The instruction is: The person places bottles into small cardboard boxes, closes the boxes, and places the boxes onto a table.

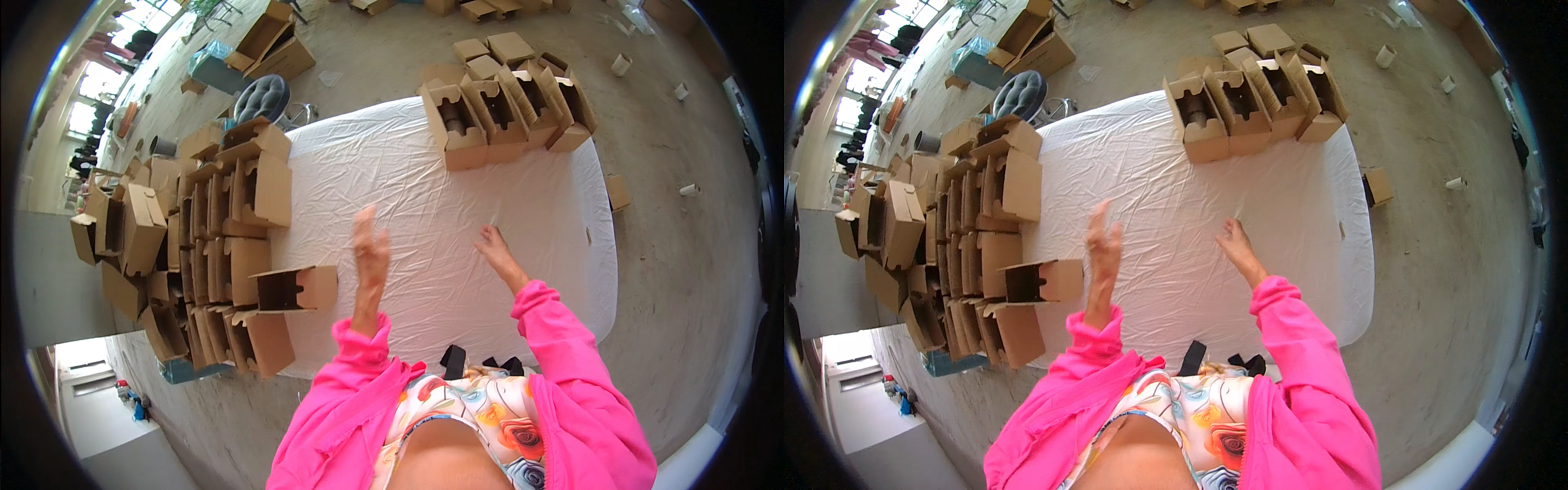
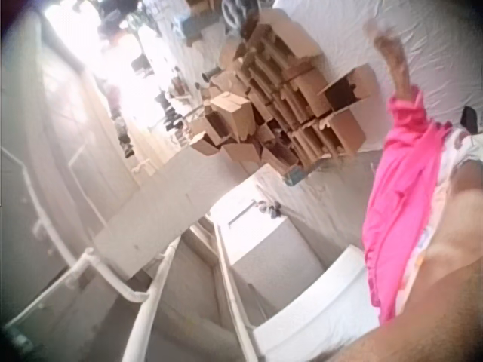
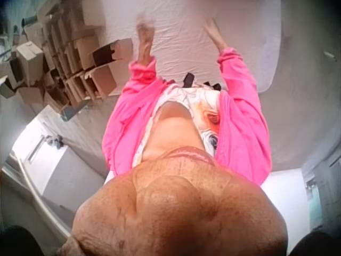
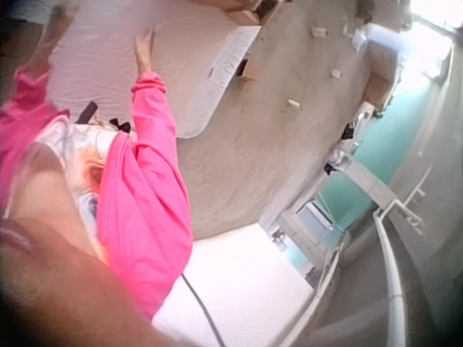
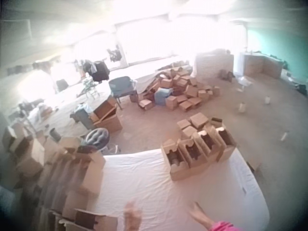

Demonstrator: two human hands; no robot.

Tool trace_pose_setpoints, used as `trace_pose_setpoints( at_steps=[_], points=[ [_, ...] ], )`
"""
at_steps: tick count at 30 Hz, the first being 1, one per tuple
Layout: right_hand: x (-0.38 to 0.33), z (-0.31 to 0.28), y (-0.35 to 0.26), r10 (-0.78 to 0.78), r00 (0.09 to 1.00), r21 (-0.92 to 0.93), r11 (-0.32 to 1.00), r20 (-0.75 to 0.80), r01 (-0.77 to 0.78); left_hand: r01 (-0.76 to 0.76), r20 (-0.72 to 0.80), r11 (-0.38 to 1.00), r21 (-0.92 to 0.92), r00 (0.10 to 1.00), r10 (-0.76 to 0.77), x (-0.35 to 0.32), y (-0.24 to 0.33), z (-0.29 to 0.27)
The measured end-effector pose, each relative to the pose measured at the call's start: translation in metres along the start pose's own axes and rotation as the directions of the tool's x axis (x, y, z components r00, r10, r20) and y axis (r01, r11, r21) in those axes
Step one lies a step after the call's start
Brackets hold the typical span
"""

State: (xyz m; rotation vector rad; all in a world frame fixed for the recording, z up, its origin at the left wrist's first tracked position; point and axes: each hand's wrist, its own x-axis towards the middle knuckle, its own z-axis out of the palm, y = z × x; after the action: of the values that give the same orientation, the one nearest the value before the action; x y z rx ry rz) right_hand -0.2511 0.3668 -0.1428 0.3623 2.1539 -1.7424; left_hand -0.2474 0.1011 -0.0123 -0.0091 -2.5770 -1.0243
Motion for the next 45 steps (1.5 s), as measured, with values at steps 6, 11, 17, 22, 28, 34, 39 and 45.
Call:
trace_pose_setpoints(
  at_steps=[6, 11, 17, 22, 28, 34, 39, 45],
  points=[
    [-0.115, -0.012, 0.013, 0.243, 0.939, 0.04, 0.965, 0.242, -0.26, 0.405, -0.167, 0.595, 0.694, 0.895, -0.414, -0.101, -0.053, -0.111],
    [-0.161, 0.013, 0.002, 0.227, 0.897, -0.019, 0.971, 0.378, -0.238, 0.495, -0.011, 0.659, 0.566, 0.804, -0.594, -0.117, -0.071, -0.134],
    [-0.169, 0.071, -0.042, -0.055, 0.877, 0.03, 0.998, 0.477, 0.047, 0.339, 0.196, 0.867, 0.364, 0.883, -0.427, -0.122, -0.016, -0.096],
    [-0.188, 0.102, -0.081, 0.005, 0.976, 0.115, 0.993, 0.219, -0.031, 0.156, 0.269, 0.987, 0.027, 0.95, -0.157, -0.16, 0.051, -0.045],
    [-0.188, 0.094, -0.065, -0.061, 0.998, -0.25, 0.966, 0.011, 0.062, 0.016, 0.517, 0.947, -0.321, 0.841, 0.161, -0.18, 0.055, -0.048],
    [-0.199, 0.087, -0.067, -0.312, 0.948, -0.264, 0.922, -0.067, 0.285, 0.012, 0.077, 0.988, 0.157, 0.997, -0.025, -0.174, 0.021, -0.094],
    [-0.191, 0.096, -0.059, -0.344, 0.933, -0.407, 0.871, -0.108, 0.275, 0.049, 0.026, 0.987, -0.154, 0.999, -0.046, -0.173, -0.011, -0.118],
    [-0.182, 0.109, -0.055, -0.258, 0.959, -0.483, 0.859, -0.12, 0.171, 0.164, -0.296, 0.956, -0.244, 0.926, -0.235, -0.175, -0.084, -0.184]
  ],
)
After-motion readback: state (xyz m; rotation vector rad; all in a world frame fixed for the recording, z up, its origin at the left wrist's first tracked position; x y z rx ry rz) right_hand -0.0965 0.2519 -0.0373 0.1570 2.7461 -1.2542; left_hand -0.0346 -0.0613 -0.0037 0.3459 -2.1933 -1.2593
